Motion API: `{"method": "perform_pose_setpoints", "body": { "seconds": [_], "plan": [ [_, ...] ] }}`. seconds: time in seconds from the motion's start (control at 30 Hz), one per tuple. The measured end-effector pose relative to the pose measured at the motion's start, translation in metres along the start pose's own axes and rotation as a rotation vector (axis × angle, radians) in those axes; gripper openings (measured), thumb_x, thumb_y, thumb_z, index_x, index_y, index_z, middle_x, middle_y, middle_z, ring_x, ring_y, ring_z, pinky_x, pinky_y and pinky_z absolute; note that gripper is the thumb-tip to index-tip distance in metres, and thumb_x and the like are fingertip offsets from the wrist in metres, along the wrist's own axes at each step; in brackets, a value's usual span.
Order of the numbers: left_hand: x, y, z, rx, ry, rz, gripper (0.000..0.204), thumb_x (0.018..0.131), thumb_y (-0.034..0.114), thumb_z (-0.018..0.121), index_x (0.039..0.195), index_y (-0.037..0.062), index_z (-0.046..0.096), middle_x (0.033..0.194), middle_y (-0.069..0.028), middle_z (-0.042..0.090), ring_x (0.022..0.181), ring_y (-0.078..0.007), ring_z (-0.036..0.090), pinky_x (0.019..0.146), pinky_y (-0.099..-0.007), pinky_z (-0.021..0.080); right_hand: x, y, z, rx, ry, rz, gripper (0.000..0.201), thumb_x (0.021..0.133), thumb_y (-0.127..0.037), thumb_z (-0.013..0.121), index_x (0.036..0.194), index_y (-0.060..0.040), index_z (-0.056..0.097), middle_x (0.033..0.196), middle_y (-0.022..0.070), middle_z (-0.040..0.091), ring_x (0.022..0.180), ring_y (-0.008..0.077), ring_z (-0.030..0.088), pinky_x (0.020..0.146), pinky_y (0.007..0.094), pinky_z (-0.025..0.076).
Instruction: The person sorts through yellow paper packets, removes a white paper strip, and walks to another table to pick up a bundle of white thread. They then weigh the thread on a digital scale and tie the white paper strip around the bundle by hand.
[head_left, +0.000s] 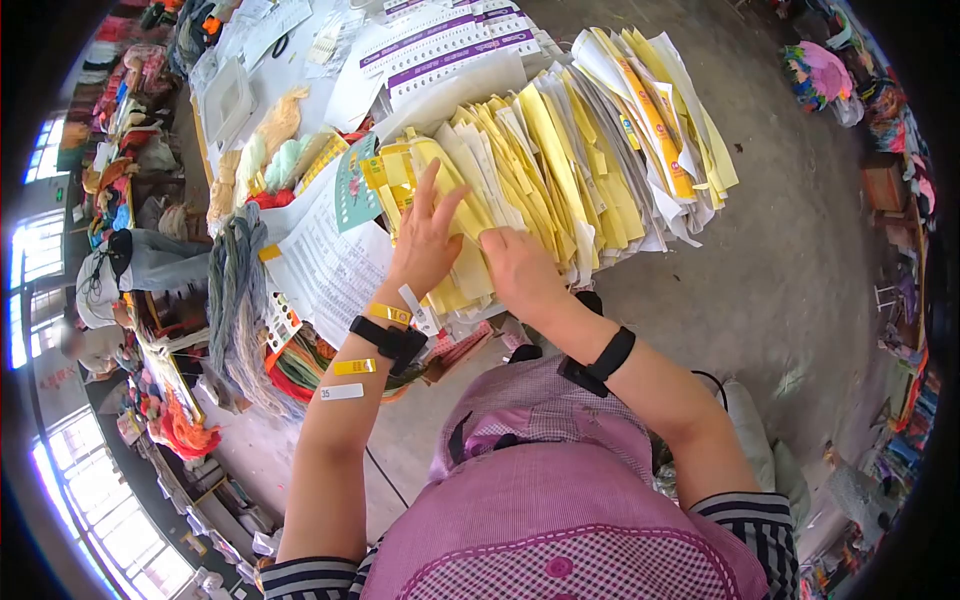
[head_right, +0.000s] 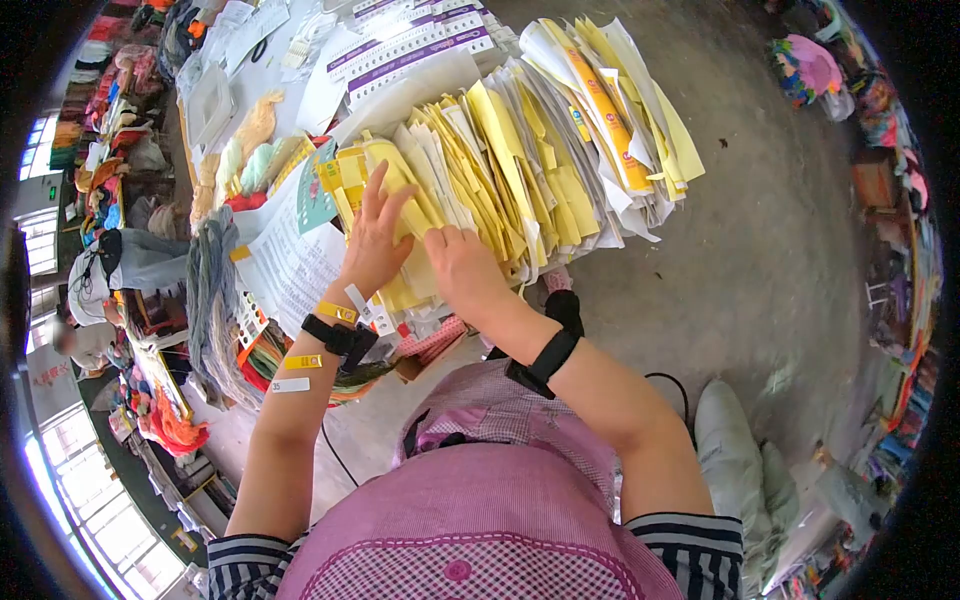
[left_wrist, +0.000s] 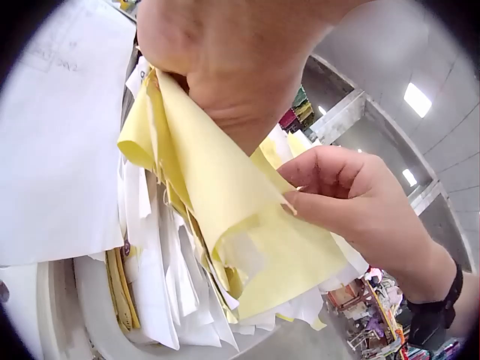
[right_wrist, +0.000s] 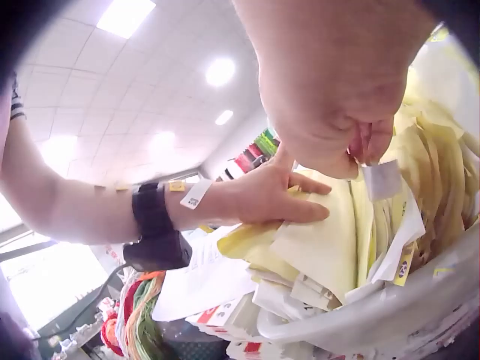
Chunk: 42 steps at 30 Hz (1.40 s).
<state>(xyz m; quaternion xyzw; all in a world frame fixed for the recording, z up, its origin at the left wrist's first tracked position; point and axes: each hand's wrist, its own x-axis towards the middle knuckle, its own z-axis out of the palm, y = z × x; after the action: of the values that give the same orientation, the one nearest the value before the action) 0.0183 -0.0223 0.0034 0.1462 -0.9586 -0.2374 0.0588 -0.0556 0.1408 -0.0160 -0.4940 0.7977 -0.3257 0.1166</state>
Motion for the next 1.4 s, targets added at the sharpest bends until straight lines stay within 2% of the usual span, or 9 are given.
{"method": "perform_pose_setpoints", "body": {
  "seconds": [0.17, 0.33, 0.43, 0.53, 0.63, 0.77, 0.83, 0.93, 1.4],
  "plan": [
    [-0.001, -0.014, 0.002, 0.057, 0.017, 0.058, 0.043, 0.070, -0.005, 0.066, 0.111, 0.0087, 0.062, 0.151, -0.0161, 0.035, 0.133, -0.0430, 0.040, 0.108, -0.0480, 0.038, -0.009, -0.006, 0.016, 0.174, 0.005, 0.024, 0.019, 0.087, -0.011, 0.059, 0.099, -0.0009, 0.048, 0.095, 0.0213, 0.059, 0.083, 0.0398, 0.060, 0.071, 0.0481, 0.048],
    [0.005, -0.019, -0.006, 0.024, 0.022, 0.001, 0.030, 0.072, -0.008, 0.058, 0.099, 0.0042, 0.064, 0.142, -0.0151, 0.048, 0.133, -0.0408, 0.039, 0.106, -0.0464, 0.040, -0.018, -0.013, 0.040, 0.449, -0.239, 0.163, 0.065, 0.095, -0.040, 0.056, 0.137, 0.0054, 0.036, 0.135, 0.0337, 0.046, 0.113, 0.0476, 0.055, 0.096, 0.0495, 0.045],
    [0.014, 0.013, -0.023, 0.228, 0.263, 0.076, 0.024, 0.073, -0.008, 0.056, 0.093, 0.0029, 0.063, 0.128, -0.0150, 0.058, 0.121, -0.0390, 0.049, 0.102, -0.0451, 0.042, -0.015, -0.012, 0.059, 0.423, -0.194, 0.127, 0.083, 0.093, -0.052, 0.052, 0.146, 0.0071, 0.026, 0.133, 0.0363, 0.046, 0.114, 0.0492, 0.055, 0.095, 0.0493, 0.047],
    [0.021, 0.013, -0.014, -0.124, -0.008, 0.155, 0.025, 0.076, -0.006, 0.056, 0.095, 0.0071, 0.067, 0.101, -0.0116, 0.064, 0.102, -0.0324, 0.058, 0.089, -0.0427, 0.048, -0.009, -0.028, 0.040, 0.477, -0.376, 0.185, 0.078, 0.093, -0.049, 0.053, 0.145, 0.0044, 0.030, 0.133, 0.0367, 0.045, 0.114, 0.0506, 0.053, 0.096, 0.0491, 0.047],
    [0.014, -0.002, 0.006, 0.124, -0.357, 0.140, 0.016, 0.079, 0.000, 0.058, 0.090, 0.0081, 0.065, 0.097, -0.0086, 0.064, 0.099, -0.0296, 0.058, 0.086, -0.0428, 0.047, -0.012, -0.028, 0.031, 0.564, -0.302, 0.145, 0.064, 0.092, -0.043, 0.055, 0.135, 0.0037, 0.044, 0.126, 0.0342, 0.052, 0.111, 0.0488, 0.055, 0.095, 0.0485, 0.047],
    [0.002, -0.015, 0.015, 0.124, -0.191, 0.174, 0.010, 0.081, 0.002, 0.058, 0.086, 0.0091, 0.064, 0.095, -0.0048, 0.064, 0.098, -0.0279, 0.058, 0.085, -0.0421, 0.047, -0.032, 0.005, 0.010, 0.534, -0.370, 0.135, 0.045, 0.089, -0.028, 0.060, 0.121, 0.0036, 0.053, 0.116, 0.0301, 0.058, 0.107, 0.0453, 0.058, 0.092, 0.0482, 0.048],
    [0.001, -0.013, 0.011, 0.122, -0.197, 0.172, 0.017, 0.080, 0.003, 0.056, 0.092, 0.0110, 0.065, 0.097, -0.0041, 0.064, 0.098, -0.0270, 0.058, 0.089, -0.0400, 0.046, -0.041, 0.018, 0.010, 0.450, -0.023, 0.326, 0.031, 0.086, -0.014, 0.063, 0.111, 0.0037, 0.058, 0.106, 0.0265, 0.063, 0.102, 0.0424, 0.061, 0.087, 0.0487, 0.049],
    [0.000, -0.007, 0.012, 0.087, -0.107, 0.147, 0.022, 0.080, 0.001, 0.056, 0.096, 0.0126, 0.065, 0.103, -0.0025, 0.064, 0.100, -0.0260, 0.058, 0.091, -0.0400, 0.046, -0.042, 0.027, 0.009, 0.457, -0.047, 0.365, 0.031, 0.084, -0.007, 0.062, 0.113, 0.0033, 0.058, 0.102, 0.0258, 0.064, 0.098, 0.0431, 0.062, 0.085, 0.0483, 0.049],
    [0.000, -0.006, 0.013, 0.079, -0.191, 0.170, 0.020, 0.077, 0.021, 0.069, 0.096, 0.0120, 0.069, 0.109, -0.0005, 0.063, 0.106, -0.0226, 0.055, 0.096, -0.0391, 0.042, -0.023, 0.022, 0.011, 0.233, -0.214, 0.304, 0.036, 0.082, -0.014, 0.064, 0.118, -0.0094, 0.066, 0.096, 0.0184, 0.070, 0.087, 0.0360, 0.068, 0.078, 0.0436, 0.054]
  ]
}}
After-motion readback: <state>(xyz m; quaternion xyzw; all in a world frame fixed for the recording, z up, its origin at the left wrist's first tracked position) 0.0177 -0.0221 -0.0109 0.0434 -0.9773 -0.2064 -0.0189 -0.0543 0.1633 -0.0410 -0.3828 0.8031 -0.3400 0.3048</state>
